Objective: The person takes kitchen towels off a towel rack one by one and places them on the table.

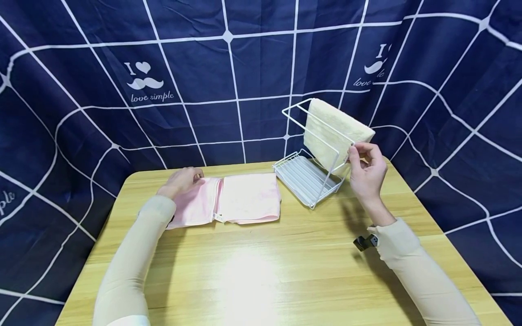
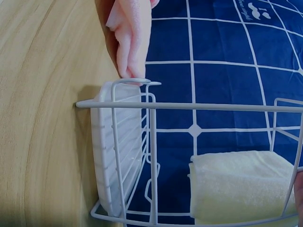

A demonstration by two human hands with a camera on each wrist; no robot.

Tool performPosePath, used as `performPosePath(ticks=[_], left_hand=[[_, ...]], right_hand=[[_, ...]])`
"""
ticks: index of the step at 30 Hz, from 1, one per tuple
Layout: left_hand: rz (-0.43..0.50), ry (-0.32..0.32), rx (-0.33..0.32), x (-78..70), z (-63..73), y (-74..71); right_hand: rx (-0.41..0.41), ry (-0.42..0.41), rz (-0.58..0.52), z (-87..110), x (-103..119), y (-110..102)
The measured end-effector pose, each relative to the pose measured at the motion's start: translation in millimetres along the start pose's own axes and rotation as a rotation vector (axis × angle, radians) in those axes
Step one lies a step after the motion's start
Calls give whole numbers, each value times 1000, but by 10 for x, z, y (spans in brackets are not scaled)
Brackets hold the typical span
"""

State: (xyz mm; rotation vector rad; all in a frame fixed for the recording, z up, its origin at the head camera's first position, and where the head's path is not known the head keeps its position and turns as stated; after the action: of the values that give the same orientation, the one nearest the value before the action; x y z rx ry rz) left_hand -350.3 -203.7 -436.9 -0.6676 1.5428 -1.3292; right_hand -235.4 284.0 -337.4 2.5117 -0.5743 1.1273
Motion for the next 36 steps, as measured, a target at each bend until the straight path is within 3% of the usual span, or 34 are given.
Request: performPosePath(ticks=[10, 16, 26, 36], left_hand=[[-29, 26, -26, -45, 12, -23], [-36, 61, -48, -232, -87, -152], [-49, 219, -125, -882, -273, -372], [-14, 352, -197, -1596, -356, -635]], right_hand=[[-2, 4, -15, 4, -19, 0], [3, -6, -5, 4, -4, -5], [8, -24, -6, 3, -15, -5], [0, -10, -13, 6, 0, -5]])
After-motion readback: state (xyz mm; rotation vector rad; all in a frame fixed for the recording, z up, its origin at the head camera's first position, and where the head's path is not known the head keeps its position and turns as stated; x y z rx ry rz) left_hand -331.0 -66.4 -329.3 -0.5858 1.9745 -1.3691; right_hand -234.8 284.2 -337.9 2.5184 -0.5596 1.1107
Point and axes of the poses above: each hand's wrist, its own z-axis away from the middle knuckle, its own y-axis out of the palm, x = y × z, the point moved 5 cm from there along -z, towards the middle knuckle, and after that the axes turned 2 degrees about y, right-handed, at the moved point
